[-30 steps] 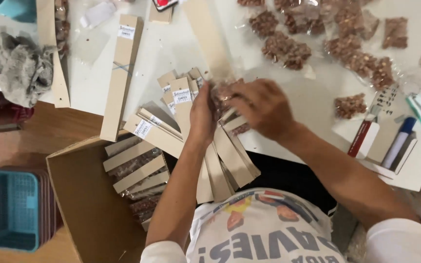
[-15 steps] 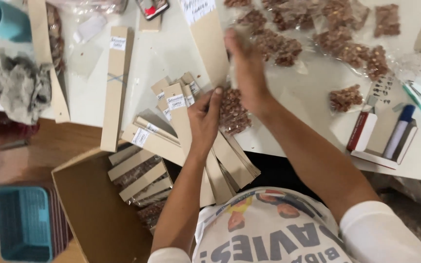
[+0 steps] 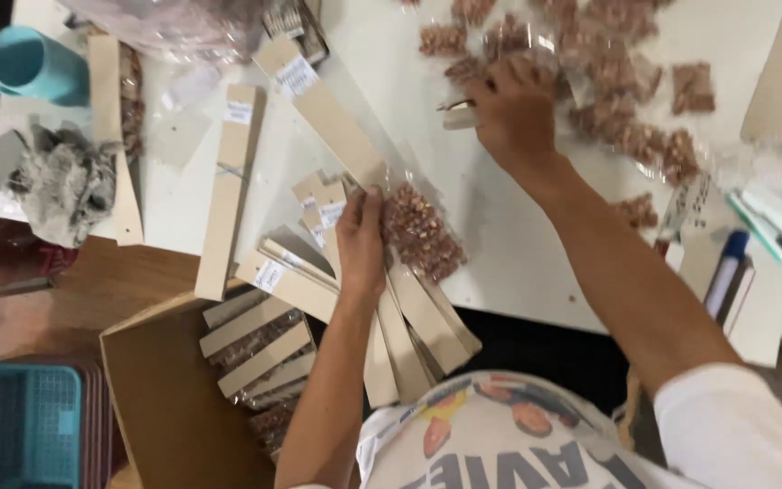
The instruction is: Stapling small plastic bags containing nuts onto cardboard strips for packaging and display.
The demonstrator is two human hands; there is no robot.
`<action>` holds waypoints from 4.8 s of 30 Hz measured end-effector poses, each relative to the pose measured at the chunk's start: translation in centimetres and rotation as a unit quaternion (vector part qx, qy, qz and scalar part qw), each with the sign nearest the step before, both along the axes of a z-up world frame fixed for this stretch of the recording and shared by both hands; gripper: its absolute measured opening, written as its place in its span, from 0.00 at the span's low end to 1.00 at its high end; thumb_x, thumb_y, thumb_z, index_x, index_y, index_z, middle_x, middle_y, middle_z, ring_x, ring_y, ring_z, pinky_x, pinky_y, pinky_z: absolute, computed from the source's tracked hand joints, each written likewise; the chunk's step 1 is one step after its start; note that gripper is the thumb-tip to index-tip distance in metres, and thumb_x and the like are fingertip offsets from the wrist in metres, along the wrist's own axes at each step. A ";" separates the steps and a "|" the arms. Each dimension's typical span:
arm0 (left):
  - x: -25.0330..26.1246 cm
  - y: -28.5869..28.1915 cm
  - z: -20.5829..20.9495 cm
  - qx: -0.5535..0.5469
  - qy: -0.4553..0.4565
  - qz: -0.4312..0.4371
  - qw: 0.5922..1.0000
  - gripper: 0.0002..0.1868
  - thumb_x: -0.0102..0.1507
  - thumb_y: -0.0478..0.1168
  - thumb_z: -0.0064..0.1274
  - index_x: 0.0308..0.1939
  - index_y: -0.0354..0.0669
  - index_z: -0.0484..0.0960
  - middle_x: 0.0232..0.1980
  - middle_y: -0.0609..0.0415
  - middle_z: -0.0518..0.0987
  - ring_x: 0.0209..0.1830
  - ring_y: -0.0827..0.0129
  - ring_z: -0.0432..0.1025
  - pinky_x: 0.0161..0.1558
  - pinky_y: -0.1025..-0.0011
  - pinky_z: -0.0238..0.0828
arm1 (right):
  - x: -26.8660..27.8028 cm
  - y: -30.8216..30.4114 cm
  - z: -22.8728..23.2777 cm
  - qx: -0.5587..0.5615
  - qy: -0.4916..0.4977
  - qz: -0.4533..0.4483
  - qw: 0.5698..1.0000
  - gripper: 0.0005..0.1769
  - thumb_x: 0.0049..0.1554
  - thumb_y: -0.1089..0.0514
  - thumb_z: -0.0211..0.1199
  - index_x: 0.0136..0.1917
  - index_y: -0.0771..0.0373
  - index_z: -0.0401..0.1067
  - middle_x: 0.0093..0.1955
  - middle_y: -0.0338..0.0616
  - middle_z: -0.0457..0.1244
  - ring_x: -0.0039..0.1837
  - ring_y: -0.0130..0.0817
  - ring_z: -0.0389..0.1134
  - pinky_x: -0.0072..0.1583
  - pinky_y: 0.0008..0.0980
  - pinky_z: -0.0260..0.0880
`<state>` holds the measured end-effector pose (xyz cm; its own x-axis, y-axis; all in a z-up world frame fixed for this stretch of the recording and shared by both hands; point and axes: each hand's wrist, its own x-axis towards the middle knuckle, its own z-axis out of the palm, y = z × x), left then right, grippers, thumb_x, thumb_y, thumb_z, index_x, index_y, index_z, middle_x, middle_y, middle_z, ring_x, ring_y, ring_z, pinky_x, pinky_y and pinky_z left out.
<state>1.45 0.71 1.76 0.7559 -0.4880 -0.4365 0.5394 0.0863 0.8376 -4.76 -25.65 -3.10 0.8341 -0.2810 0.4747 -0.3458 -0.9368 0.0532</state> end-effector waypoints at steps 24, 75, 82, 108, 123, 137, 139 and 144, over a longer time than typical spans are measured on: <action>1.7 -0.6 -0.5 0.058 -0.299 -0.180 0.935 0.25 0.71 0.57 0.38 0.25 0.47 0.69 0.23 0.61 0.66 0.24 0.72 0.63 0.25 0.76 0.57 | 5.1 11.8 12.2 0.764 -0.145 -0.012 0.629 0.26 0.56 0.27 0.49 0.37 0.49 0.58 0.33 0.27 0.52 0.39 0.21 0.52 0.46 0.22 0.54; -0.1 -4.2 2.0 0.059 -0.020 -0.102 0.993 0.28 0.61 0.57 0.50 0.57 0.45 0.64 0.62 0.49 0.65 0.65 0.54 0.64 0.67 0.55 0.65 | 1.3 -5.0 1.4 0.174 0.211 -0.112 0.955 0.18 0.52 0.60 0.66 0.57 0.59 0.77 0.47 0.50 0.68 0.51 0.54 0.71 0.44 0.54 0.73; 1.2 -5.0 2.7 0.027 0.134 -0.044 0.990 0.41 0.59 0.46 0.53 0.75 0.39 0.62 0.74 0.40 0.68 0.73 0.55 0.64 0.72 0.66 0.59 | -4.5 -0.4 12.3 0.665 -0.067 0.192 0.719 0.06 0.69 0.66 0.57 0.50 0.58 0.67 0.49 0.43 0.67 0.55 0.35 0.74 0.61 0.35 0.80; -3.2 -5.5 0.6 0.062 -0.386 -0.240 0.888 0.23 0.73 0.51 0.39 0.61 0.43 0.80 0.29 0.61 0.74 0.30 0.73 0.66 0.33 0.72 0.63 | 0.2 6.5 8.6 0.764 -0.309 0.017 0.566 0.29 0.56 0.26 0.50 0.32 0.50 0.63 0.26 0.27 0.55 0.26 0.21 0.58 0.30 0.18 0.58; -1.6 -7.9 2.2 0.049 0.075 -0.126 0.988 0.21 0.66 0.49 0.44 0.61 0.46 0.68 0.54 0.56 0.62 0.50 0.66 0.56 0.50 0.70 0.56 | -7.3 0.3 12.0 0.675 -0.034 0.067 0.734 0.08 0.64 0.52 0.63 0.46 0.56 0.72 0.40 0.35 0.65 0.42 0.26 0.66 0.46 0.27 0.71; -4.4 -7.5 2.7 0.024 -0.248 -0.178 0.952 0.16 0.72 0.50 0.39 0.38 0.44 0.75 0.34 0.61 0.73 0.36 0.76 0.66 0.38 0.76 0.63 | -2.5 4.7 9.8 0.722 -0.243 0.018 0.648 0.24 0.61 0.32 0.55 0.41 0.52 0.69 0.31 0.28 0.60 0.30 0.17 0.58 0.33 0.18 0.59; -4.6 -7.2 2.4 0.028 -0.333 -0.222 0.916 0.15 0.73 0.48 0.40 0.37 0.45 0.75 0.28 0.65 0.64 0.27 0.78 0.56 0.31 0.75 0.51 | -1.2 5.6 10.0 0.725 -0.313 -0.011 0.614 0.52 0.55 0.22 0.50 0.75 0.65 0.60 0.81 0.59 0.52 0.82 0.48 0.51 0.80 0.45 0.48; -4.8 -7.5 0.6 0.062 -0.358 -0.272 0.891 0.21 0.71 0.49 0.47 0.62 0.44 0.80 0.33 0.59 0.79 0.32 0.75 0.68 0.35 0.73 0.65 | -2.4 4.8 9.1 0.762 -0.327 -0.015 0.559 0.33 0.54 0.24 0.49 0.27 0.52 0.65 0.21 0.30 0.57 0.22 0.23 0.58 0.27 0.20 0.59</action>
